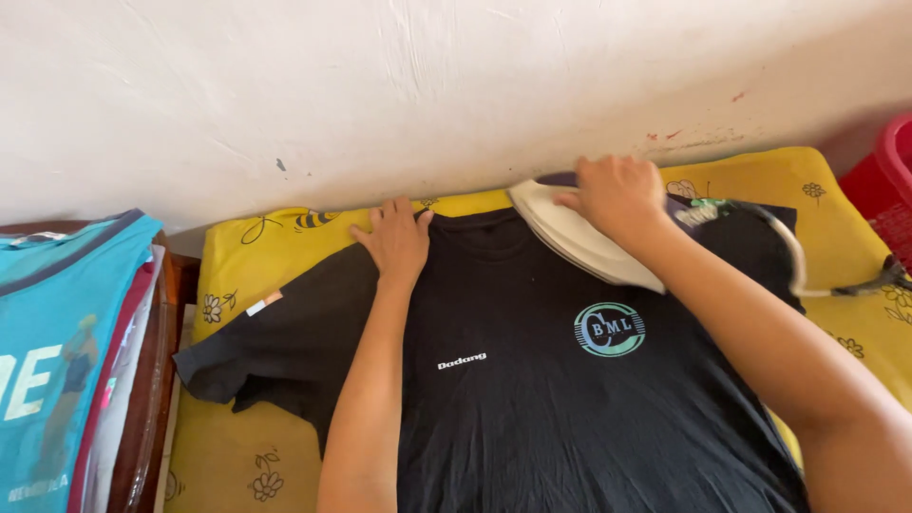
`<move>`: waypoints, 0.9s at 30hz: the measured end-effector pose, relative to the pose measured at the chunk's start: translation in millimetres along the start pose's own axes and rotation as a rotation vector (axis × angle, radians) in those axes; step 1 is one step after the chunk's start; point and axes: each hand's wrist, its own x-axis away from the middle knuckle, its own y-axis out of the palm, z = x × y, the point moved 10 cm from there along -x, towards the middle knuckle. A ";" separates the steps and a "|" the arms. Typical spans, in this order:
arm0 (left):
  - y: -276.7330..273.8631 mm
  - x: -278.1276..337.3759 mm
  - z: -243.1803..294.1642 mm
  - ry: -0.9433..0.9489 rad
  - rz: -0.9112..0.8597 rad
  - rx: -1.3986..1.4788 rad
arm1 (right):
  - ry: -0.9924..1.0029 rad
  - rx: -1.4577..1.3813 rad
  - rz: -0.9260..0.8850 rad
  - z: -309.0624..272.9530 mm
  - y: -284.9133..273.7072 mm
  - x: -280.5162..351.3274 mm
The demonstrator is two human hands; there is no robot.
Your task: The person irons a black t-shirt laid out on a yellow patterned ironing board. They smooth the fabric with their hands and use a white electric iron to press the shirt, moving it across the sleeves and body of the garment.
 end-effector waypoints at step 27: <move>18.8 -16.7 -16.3 0.124 -0.092 0.120 | -0.284 -0.085 0.101 -93.6 -16.4 -24.8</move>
